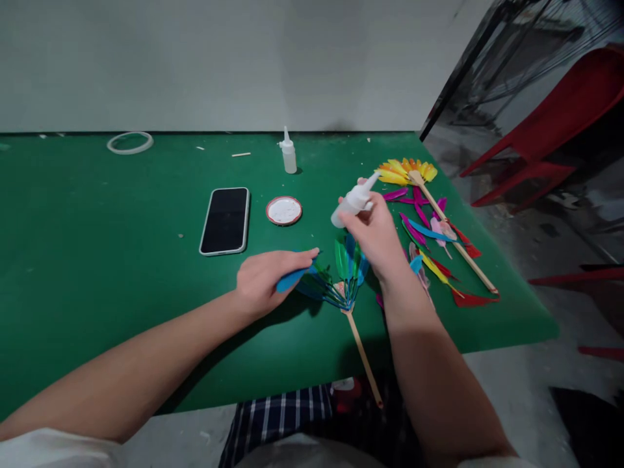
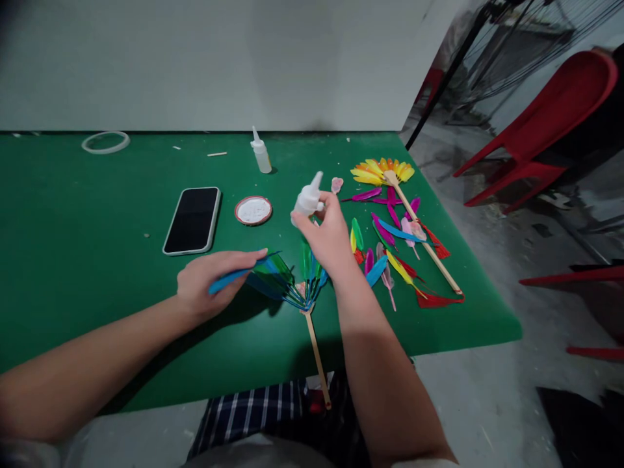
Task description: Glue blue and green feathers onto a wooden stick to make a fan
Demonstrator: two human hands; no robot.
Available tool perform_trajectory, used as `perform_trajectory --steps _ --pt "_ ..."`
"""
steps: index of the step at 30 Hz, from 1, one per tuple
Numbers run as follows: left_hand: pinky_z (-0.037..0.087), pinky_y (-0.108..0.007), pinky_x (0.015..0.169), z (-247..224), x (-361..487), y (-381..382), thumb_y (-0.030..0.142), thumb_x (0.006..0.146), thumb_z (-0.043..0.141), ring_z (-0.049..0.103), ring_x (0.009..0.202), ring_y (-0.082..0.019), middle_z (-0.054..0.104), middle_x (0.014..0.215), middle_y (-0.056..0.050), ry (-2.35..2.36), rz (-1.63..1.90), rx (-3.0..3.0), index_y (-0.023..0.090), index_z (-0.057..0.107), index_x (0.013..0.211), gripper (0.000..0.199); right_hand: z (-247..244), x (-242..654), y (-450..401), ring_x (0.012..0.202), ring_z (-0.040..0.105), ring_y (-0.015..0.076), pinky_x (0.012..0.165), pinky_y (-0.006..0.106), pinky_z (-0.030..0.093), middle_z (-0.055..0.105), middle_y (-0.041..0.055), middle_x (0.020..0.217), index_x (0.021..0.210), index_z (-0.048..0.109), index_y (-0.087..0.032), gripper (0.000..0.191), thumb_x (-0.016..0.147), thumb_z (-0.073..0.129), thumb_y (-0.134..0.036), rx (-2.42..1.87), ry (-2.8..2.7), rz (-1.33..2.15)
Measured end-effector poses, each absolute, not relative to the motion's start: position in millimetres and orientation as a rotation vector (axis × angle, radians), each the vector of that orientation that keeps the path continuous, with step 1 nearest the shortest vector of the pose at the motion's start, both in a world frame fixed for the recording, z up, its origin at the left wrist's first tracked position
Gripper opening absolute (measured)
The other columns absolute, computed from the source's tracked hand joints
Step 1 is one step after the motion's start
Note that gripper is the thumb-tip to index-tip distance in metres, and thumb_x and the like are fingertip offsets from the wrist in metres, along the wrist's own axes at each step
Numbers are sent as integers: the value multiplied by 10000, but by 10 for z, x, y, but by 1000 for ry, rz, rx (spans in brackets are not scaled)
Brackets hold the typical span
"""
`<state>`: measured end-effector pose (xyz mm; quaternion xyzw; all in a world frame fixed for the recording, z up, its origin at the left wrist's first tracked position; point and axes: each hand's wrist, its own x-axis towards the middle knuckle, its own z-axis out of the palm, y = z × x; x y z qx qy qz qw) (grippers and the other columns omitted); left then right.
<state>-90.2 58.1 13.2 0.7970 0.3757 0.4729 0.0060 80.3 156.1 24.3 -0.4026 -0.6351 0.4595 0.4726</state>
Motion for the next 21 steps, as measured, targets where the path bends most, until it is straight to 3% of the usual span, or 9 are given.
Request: perform_trajectory --steps 5,11,15,18,21 --pt "506 -270 719 243 -859 569 58 728 569 613 793 -126 674 917 -41 1258 1542 2301 167 606 916 220 109 714 1556 894 521 196 777 357 407 591 37 925 905 529 -210 317 647 630 -363 -1217 -1880 721" --pt "486 -261 661 243 -829 637 196 773 551 582 749 -128 654 821 -12 1474 1454 1999 202 647 869 137 36 658 1594 862 499 222 748 352 392 610 55 892 930 558 -193 305 660 637 -314 -1334 -2041 495" --pt "449 -228 562 190 -809 732 273 756 566 543 627 -107 635 767 -2 1568 1358 1800 195 614 983 245 11 642 1592 883 502 235 773 374 396 616 66 908 961 567 -182 323 674 631 -316 -1375 -2100 432" --pt "399 -195 514 196 -774 792 294 733 585 494 541 -83 572 625 31 1613 1245 1633 187 559 1055 340 20 661 1583 912 501 247 787 398 399 605 71 948 1023 562 -192 392 663 641 -324 -1404 -2124 419" --pt "381 -189 514 218 -745 838 310 724 581 496 544 -82 570 621 21 1615 1169 1545 167 599 929 251 68 710 1572 969 492 259 819 413 397 579 103 1035 1136 514 -161 510 671 632 -334 -1407 -2111 403"
